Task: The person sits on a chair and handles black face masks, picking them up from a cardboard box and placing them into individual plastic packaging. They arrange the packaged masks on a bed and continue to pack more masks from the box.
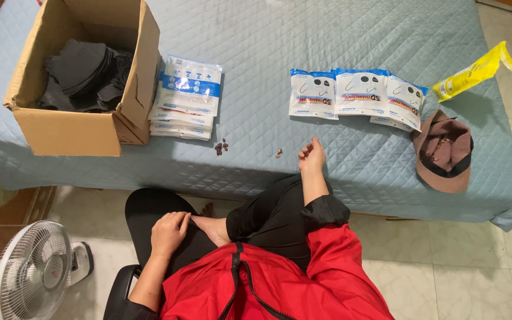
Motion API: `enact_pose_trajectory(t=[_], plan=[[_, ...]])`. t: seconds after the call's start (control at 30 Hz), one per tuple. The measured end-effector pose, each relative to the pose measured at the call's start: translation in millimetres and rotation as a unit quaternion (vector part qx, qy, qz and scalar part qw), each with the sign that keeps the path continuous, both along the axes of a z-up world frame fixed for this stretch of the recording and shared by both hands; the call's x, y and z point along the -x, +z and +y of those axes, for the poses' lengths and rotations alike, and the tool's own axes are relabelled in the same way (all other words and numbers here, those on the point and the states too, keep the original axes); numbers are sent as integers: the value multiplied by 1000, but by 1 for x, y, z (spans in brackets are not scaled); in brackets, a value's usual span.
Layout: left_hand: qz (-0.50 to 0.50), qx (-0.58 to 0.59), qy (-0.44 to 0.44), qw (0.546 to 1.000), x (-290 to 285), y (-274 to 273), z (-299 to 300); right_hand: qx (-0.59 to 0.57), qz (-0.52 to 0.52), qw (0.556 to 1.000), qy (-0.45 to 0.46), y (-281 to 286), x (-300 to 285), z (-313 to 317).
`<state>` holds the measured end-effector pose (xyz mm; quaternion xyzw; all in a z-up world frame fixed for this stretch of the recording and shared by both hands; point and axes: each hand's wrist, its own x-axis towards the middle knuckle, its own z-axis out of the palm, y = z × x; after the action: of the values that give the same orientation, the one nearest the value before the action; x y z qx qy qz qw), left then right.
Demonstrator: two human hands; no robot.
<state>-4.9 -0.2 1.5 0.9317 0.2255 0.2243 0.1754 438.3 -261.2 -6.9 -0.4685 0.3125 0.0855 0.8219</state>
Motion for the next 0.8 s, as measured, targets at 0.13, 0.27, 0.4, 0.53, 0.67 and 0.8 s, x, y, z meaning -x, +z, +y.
enact_pose_trajectory(t=[0.13,0.27,0.4,0.53,0.67,0.8], plan=[[3,11,-3,1000,-1,4,-1,-1,-6,1000,1,0,-1,0],[7,12,-6,1000,-1,5,-1,-4,-4,1000,0,-1,-2,-1],[10,7,-3,1000,-2,6,-1,-5,-3,1000,-3,-2,-3,-1],[15,11,-2,1000,-1,-1,1,-6,-2,1000,-1,-1,-2,-1],[14,-2,-7,1000,-1,-1,1,-8,-2,1000,1,-1,-2,-1],[10,1,-3,1000,-1,3,0,-11,-1,1000,-1,2,-1,-1]])
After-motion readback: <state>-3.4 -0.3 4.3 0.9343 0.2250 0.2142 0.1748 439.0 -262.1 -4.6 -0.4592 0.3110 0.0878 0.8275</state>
